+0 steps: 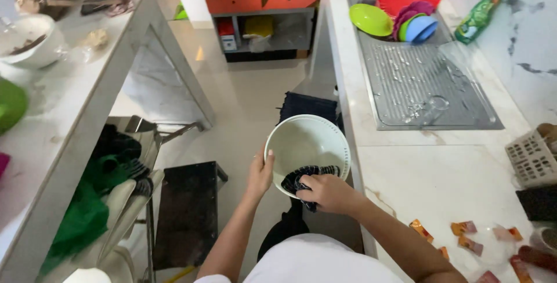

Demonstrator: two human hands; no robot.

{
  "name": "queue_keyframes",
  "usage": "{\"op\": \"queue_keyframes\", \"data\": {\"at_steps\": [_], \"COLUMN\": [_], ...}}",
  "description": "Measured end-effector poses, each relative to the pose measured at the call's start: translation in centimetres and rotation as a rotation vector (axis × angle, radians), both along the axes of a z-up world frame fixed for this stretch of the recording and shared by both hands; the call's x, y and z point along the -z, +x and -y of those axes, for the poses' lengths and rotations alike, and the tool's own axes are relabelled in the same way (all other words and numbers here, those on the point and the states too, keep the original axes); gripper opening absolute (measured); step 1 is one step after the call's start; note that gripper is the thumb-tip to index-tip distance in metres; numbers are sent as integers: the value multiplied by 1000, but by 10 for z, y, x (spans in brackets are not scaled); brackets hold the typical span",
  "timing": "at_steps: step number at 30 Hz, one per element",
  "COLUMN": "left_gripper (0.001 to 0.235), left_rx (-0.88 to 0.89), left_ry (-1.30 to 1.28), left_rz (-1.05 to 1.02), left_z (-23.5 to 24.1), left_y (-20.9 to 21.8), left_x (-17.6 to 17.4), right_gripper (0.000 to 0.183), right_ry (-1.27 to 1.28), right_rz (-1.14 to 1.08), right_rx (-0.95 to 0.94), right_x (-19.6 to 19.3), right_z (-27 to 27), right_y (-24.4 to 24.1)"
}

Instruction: Wiping down a white bowl and organizing condiment bottles and sachets into containers on a kitchen counter.

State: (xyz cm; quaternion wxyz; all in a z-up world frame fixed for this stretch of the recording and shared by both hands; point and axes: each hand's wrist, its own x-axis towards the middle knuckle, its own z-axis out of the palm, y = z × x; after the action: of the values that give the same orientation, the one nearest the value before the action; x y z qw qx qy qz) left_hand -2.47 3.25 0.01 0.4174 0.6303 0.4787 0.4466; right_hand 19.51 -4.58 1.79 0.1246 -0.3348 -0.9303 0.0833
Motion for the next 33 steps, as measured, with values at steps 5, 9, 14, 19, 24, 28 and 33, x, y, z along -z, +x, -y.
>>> {"op": "queue_keyframes", "data": {"at_steps": [5,9,14,19,24,28,33], "left_gripper": [59,53,45,38,39,36,34], "left_rx": [36,153,452,391,101,64,66], "left_ry": [-39,564,579,250,166,171,133], "left_rz": [2,-26,-148,-66,-96,18,107], "left_z": [3,1,-36,-19,-19,0,27], "left_y": [3,8,-6,12,29,39,50], "left_x": [-12,-50,-22,-15,13,0,11], "right_gripper": [48,29,26,37,53,47,39], "right_ry": [-48,-87,-134,295,395,519,337], "right_rz": [-111,-320,-488,-667,-848,-583,-829], "right_rx": [5,43,-7,621,583,527,684], "right_x": [-68,-95,-106,-97,-64,-37,-13], "right_z": [3,6,-5,-15,7,20,-27], "right_y": [22,39,69,91,23,-36,5]}}
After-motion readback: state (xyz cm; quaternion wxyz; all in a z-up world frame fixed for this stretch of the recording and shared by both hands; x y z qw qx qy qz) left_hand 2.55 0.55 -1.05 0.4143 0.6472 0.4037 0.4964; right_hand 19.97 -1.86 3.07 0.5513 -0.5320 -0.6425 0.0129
